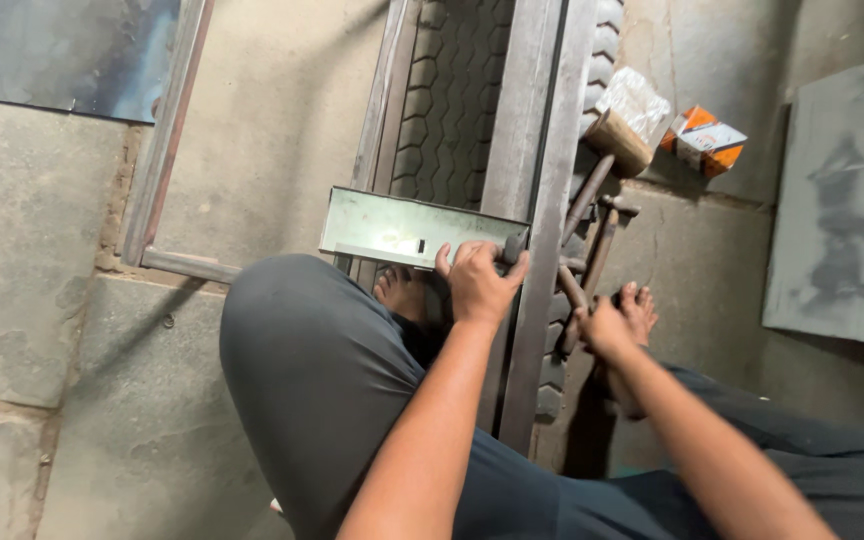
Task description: The person sits on the floor and uses a hammer to strike a metal chisel placed against a rectangular metal piece. They repeatedly hit the chisel to shape or bend the metal, occasionally repositioning the piece and the chisel.
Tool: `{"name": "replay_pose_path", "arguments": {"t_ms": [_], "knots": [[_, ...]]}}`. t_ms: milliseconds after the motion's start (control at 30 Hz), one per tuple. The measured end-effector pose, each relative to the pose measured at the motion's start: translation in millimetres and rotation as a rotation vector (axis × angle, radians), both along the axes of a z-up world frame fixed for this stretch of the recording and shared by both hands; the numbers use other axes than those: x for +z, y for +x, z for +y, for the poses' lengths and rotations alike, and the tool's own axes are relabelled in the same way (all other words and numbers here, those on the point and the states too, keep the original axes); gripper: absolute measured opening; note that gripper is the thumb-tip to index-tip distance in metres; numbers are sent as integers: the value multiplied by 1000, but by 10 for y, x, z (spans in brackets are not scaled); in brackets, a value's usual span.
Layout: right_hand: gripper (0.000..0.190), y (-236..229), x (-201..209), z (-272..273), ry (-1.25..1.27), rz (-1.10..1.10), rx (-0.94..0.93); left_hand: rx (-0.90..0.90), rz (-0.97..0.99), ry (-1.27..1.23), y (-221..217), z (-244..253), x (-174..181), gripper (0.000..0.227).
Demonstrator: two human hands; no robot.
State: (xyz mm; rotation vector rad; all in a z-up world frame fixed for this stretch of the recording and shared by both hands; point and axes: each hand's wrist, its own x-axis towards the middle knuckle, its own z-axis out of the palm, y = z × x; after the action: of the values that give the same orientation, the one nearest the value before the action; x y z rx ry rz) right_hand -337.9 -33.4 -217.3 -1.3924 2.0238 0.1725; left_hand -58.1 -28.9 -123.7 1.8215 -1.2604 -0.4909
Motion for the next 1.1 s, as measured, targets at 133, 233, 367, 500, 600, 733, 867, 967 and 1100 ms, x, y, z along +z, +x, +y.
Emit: {"name": "replay_pose_path", "arguments": {"t_ms": [133, 233, 367, 500, 600, 733, 867, 967, 1100], "knots": [[42, -128, 1068, -320, 210, -320, -114, 9, 32, 5, 51, 22, 25, 34], [53, 13, 1992, -320, 131, -92, 89, 2, 44, 6, 44, -58, 51, 34], [75, 375, 2992, -186, -196, -188, 410, 11, 42, -23, 33, 20, 14, 36], [45, 729, 3533, -256, -36, -140, 339, -18, 81, 18, 40, 25, 41, 37], [51, 874, 3625, -289, 54, -1, 449, -10, 87, 9, 55, -42, 29, 36], [53, 1021, 3538, -163, 75, 20, 606, 1, -47, -69, 43, 43, -59, 43], [55, 1163, 3619, -311, 83, -103, 544, -40, 72, -70, 51, -17, -5, 32], [53, 1064, 3701, -305, 151, -245, 399, -30, 97, 21, 77, -11, 29, 34], [50, 844, 3633, -87, -29, -450, 547, -5, 82, -7, 20, 21, 40, 35]]}}
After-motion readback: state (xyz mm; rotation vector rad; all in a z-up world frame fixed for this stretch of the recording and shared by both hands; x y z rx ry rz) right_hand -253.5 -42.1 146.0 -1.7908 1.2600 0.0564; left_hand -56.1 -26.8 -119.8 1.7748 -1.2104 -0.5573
